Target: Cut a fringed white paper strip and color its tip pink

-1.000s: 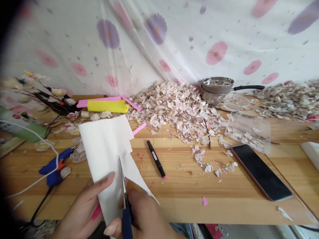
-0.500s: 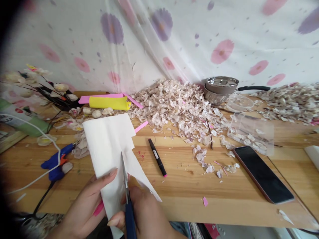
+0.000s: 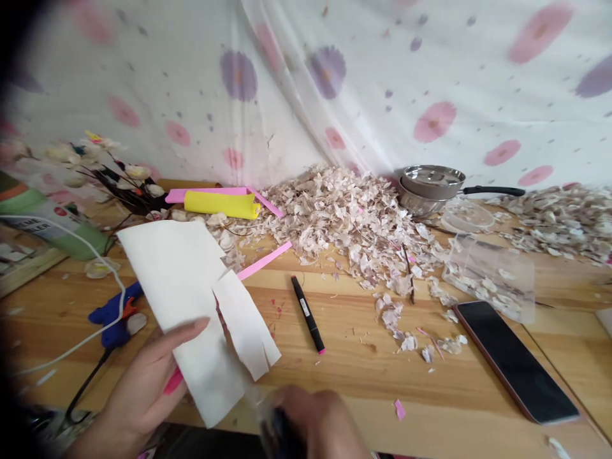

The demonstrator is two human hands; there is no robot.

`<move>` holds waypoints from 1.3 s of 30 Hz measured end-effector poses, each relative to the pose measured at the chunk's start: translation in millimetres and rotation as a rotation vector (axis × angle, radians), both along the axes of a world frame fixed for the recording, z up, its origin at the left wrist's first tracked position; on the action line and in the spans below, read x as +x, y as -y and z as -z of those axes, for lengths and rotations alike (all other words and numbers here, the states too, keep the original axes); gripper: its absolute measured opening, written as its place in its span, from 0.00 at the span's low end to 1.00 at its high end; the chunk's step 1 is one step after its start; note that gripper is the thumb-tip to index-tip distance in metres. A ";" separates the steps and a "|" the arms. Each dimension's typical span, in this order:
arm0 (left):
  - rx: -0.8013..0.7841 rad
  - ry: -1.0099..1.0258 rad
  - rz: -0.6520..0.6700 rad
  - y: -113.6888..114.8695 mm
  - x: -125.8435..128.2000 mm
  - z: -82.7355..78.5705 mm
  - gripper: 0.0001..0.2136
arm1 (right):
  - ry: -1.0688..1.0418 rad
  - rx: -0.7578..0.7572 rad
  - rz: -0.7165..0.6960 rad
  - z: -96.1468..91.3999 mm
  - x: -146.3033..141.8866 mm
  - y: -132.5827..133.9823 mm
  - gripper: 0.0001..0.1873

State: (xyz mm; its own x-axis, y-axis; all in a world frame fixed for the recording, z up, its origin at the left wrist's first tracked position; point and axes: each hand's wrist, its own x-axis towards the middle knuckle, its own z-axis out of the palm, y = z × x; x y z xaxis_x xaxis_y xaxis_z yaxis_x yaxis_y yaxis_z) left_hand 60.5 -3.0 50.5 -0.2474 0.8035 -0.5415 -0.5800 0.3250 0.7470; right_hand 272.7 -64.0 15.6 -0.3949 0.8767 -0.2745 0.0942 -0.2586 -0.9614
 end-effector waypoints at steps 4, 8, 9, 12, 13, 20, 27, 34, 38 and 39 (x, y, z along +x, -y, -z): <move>-0.035 0.057 0.033 7.0 0.0 3.2 0.15 | -0.252 0.137 0.463 -15.1 -11.4 -33.0 0.36; -0.028 0.188 0.057 12.9 7.5 6.6 0.21 | -0.208 0.149 0.287 -23.1 -37.2 -75.7 0.36; -0.020 0.216 0.073 14.0 8.3 7.3 0.23 | -0.207 0.148 0.237 -22.3 -43.2 -82.1 0.35; -0.008 0.234 0.093 16.2 5.5 10.1 0.26 | -0.215 0.122 0.119 -18.3 -57.1 -88.1 0.29; -0.011 0.222 0.085 16.6 2.9 11.2 0.27 | -0.205 0.119 0.103 -18.0 -60.2 -87.0 0.27; 0.037 0.186 -0.011 11.1 -28.5 16.0 0.22 | -0.032 0.172 0.055 -34.4 -78.9 -74.7 0.17; 0.094 0.106 0.076 3.8 -51.1 13.7 0.25 | -0.026 0.113 0.003 -40.3 -112.8 -69.2 0.14; 0.014 0.200 0.049 8.7 -57.9 14.7 0.17 | -0.065 0.109 -0.006 -39.2 -129.0 -69.9 0.13; 0.005 0.223 0.025 5.7 -62.7 10.4 0.13 | 0.019 0.119 -0.013 -35.6 -129.4 -67.7 0.14; 0.000 0.210 -0.018 4.1 -65.6 8.3 0.10 | 0.059 0.107 -0.024 -34.6 -129.2 -67.0 0.14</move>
State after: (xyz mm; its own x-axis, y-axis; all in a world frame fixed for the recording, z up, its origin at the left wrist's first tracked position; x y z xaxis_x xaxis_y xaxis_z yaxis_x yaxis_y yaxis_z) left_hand -5.1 -7.0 42.1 -0.1433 0.7996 -0.5832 -0.7290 0.3133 0.6086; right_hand 143.5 3.0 50.2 -0.4023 0.8927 -0.2032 0.1567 -0.1515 -0.9760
